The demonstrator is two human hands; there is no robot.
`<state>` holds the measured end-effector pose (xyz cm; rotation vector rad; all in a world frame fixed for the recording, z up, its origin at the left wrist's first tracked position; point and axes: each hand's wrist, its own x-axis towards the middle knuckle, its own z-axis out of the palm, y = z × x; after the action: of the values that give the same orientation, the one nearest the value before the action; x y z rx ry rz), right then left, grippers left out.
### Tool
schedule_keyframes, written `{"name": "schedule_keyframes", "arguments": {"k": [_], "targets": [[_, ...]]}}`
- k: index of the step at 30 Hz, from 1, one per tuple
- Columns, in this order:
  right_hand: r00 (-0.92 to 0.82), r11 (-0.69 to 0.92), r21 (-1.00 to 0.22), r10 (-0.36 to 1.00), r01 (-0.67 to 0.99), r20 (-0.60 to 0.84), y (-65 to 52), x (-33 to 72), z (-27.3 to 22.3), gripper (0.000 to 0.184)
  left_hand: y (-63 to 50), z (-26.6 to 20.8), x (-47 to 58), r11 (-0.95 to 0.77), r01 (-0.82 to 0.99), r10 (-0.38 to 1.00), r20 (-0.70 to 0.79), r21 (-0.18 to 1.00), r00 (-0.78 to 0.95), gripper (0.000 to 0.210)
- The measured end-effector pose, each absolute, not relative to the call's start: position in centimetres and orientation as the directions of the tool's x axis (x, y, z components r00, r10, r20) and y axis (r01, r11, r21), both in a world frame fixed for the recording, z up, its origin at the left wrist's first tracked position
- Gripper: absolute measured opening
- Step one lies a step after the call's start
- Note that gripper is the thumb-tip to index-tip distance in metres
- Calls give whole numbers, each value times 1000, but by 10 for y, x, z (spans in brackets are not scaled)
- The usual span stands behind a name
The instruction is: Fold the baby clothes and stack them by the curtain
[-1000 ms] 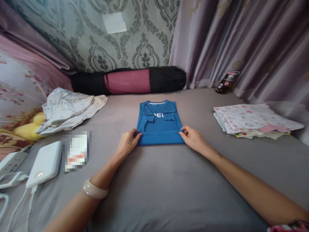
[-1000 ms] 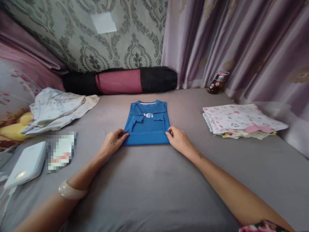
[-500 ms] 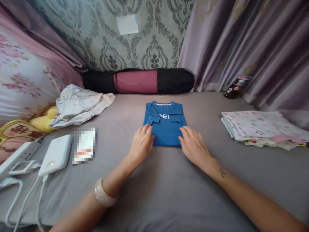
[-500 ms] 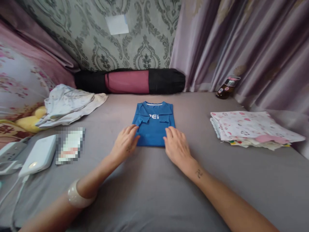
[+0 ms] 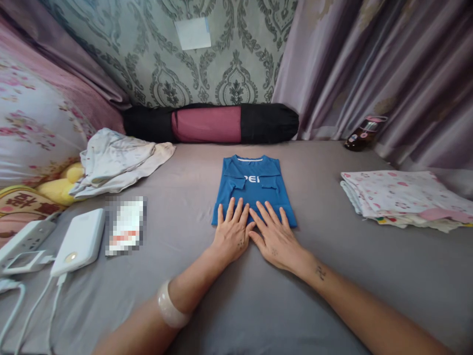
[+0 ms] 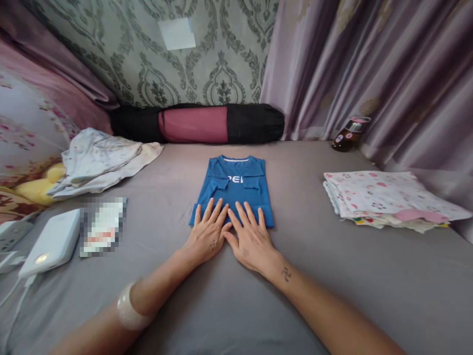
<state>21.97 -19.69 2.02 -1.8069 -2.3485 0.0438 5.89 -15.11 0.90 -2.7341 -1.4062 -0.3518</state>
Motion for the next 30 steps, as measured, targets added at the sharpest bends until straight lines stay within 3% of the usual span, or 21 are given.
{"name": "schedule_keyframes", "arguments": {"k": [12,20,30], "targets": [[-240,244,-159,970,957,44,-197,219,19,63,-152,8,60,-561,820,827,126,112,549,53],[-130,145,-111,983,983,131,-194,226,19,53,-147,14,55,-526,843,839,232,116,492,52],[-113,121,-106,990,987,83,-193,226,14,53,-143,7,53,-512,850,856,163,126,491,55]]}}
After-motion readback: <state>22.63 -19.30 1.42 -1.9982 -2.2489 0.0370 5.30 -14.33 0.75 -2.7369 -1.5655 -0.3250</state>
